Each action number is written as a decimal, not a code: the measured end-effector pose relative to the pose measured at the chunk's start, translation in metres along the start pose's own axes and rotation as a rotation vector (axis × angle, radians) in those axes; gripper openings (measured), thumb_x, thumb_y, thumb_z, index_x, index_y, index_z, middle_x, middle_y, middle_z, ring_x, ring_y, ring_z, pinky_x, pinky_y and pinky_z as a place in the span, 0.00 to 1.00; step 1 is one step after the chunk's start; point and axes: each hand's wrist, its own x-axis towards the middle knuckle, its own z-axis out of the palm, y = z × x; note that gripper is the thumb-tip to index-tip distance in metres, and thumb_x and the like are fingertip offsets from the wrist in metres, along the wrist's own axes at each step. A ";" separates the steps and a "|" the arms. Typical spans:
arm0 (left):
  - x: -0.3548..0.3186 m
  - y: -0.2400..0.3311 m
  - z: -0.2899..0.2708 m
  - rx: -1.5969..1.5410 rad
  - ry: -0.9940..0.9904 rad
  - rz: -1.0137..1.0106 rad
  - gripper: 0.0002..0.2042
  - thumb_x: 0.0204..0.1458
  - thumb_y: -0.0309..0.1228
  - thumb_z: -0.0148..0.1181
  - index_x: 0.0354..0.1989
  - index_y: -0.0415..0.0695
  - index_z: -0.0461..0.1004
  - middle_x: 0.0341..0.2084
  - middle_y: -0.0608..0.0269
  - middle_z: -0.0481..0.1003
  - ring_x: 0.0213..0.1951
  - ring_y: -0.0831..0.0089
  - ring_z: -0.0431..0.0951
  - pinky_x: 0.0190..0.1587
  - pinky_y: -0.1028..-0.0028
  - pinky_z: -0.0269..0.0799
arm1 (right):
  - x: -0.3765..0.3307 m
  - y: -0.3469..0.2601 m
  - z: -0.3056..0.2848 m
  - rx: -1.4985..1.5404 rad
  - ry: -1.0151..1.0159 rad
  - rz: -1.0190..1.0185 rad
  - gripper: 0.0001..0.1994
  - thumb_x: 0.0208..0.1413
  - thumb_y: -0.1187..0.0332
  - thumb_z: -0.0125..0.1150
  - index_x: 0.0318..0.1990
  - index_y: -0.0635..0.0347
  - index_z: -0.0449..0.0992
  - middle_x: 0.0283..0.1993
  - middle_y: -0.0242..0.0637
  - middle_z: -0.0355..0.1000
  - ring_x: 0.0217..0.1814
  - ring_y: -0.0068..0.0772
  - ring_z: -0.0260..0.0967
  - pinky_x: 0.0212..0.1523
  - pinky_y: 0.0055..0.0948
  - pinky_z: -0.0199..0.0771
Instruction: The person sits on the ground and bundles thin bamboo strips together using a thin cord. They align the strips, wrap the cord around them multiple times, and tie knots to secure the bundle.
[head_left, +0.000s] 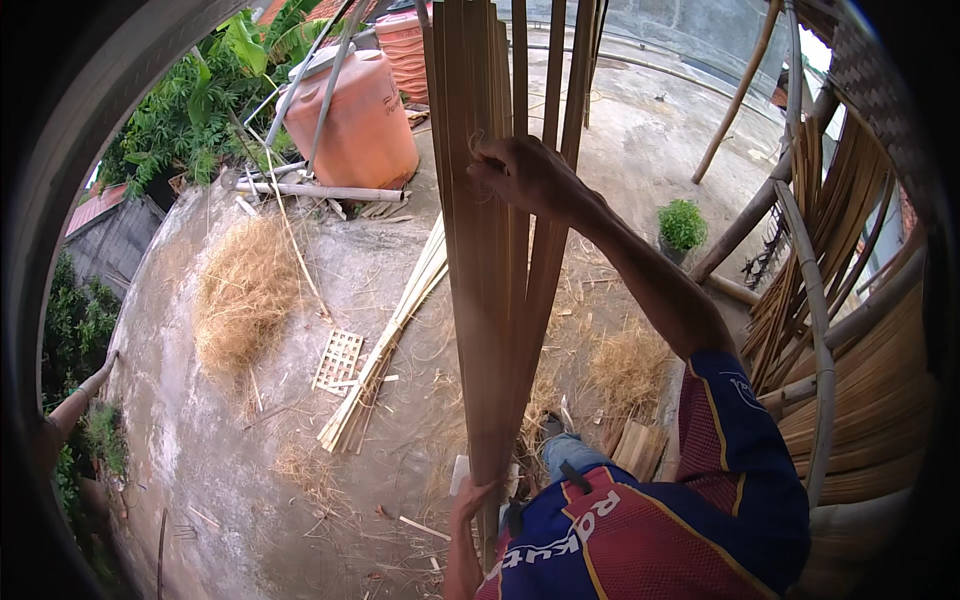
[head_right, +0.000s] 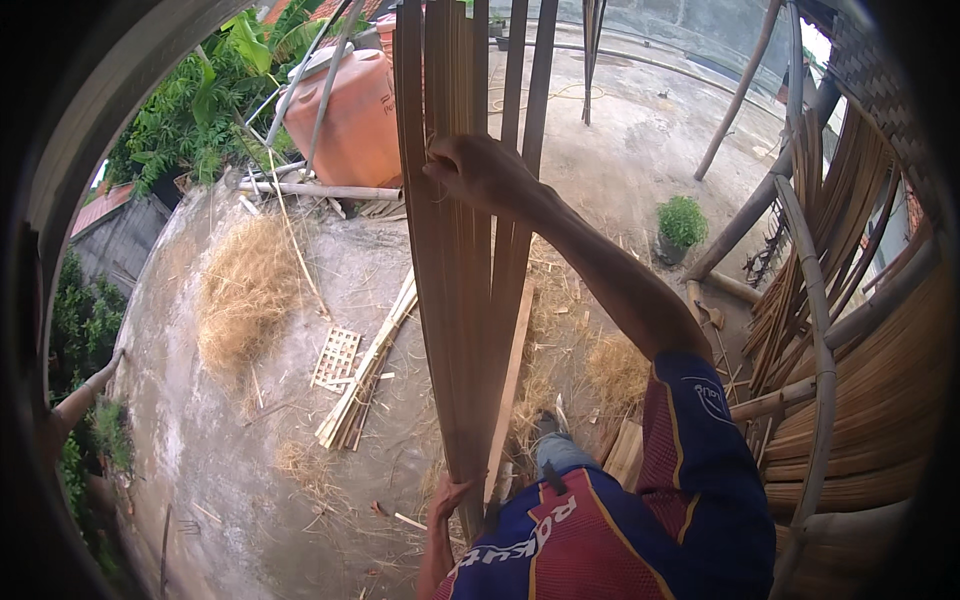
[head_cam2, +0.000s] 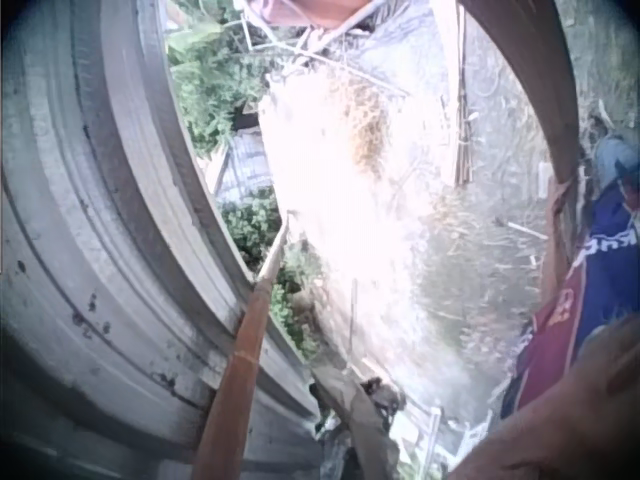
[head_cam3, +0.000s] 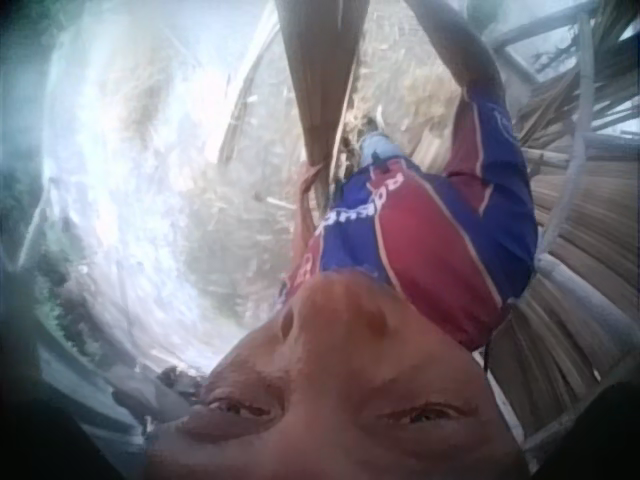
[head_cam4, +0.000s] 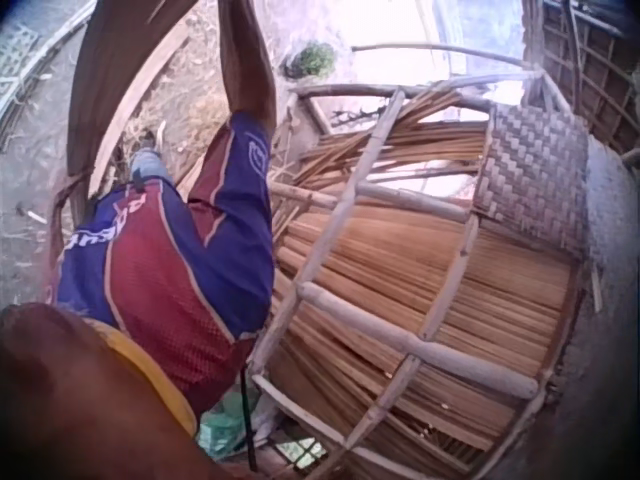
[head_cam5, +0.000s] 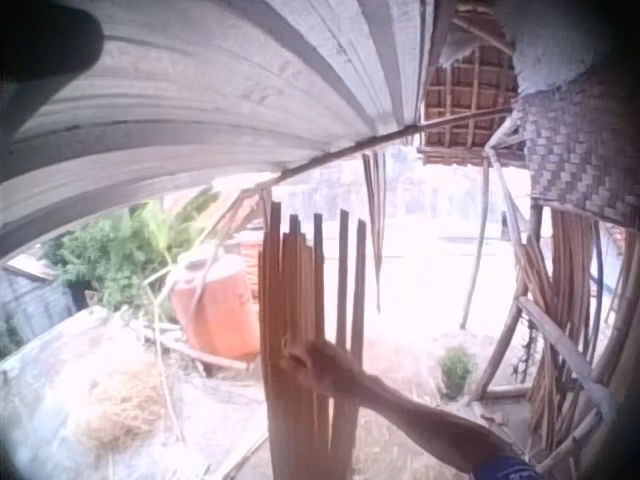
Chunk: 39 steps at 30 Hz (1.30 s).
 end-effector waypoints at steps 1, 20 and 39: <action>-0.001 0.017 0.005 0.032 0.006 -0.034 0.29 0.48 0.50 0.72 0.47 0.35 0.81 0.36 0.57 0.83 0.38 0.70 0.82 0.41 0.67 0.75 | 0.002 0.020 -0.003 0.093 0.010 0.014 0.16 0.66 0.56 0.59 0.41 0.63 0.79 0.23 0.36 0.74 0.25 0.29 0.75 0.28 0.33 0.73; 0.071 -0.022 0.036 -0.002 0.185 -0.316 0.26 0.44 0.44 0.77 0.46 0.36 0.83 0.37 0.56 0.83 0.38 0.68 0.81 0.41 0.67 0.75 | -0.088 0.223 -0.059 0.537 0.563 0.565 0.16 0.65 0.60 0.61 0.54 0.60 0.79 0.44 0.32 0.80 0.39 0.19 0.72 0.34 0.21 0.72; 0.063 0.007 0.050 -0.153 0.251 -0.262 0.14 0.48 0.36 0.71 0.35 0.37 0.82 0.24 0.63 0.78 0.25 0.73 0.75 0.27 0.67 0.69 | -0.056 0.154 0.065 0.474 -0.505 0.343 0.12 0.63 0.62 0.62 0.41 0.62 0.83 0.30 0.34 0.79 0.30 0.24 0.76 0.33 0.29 0.75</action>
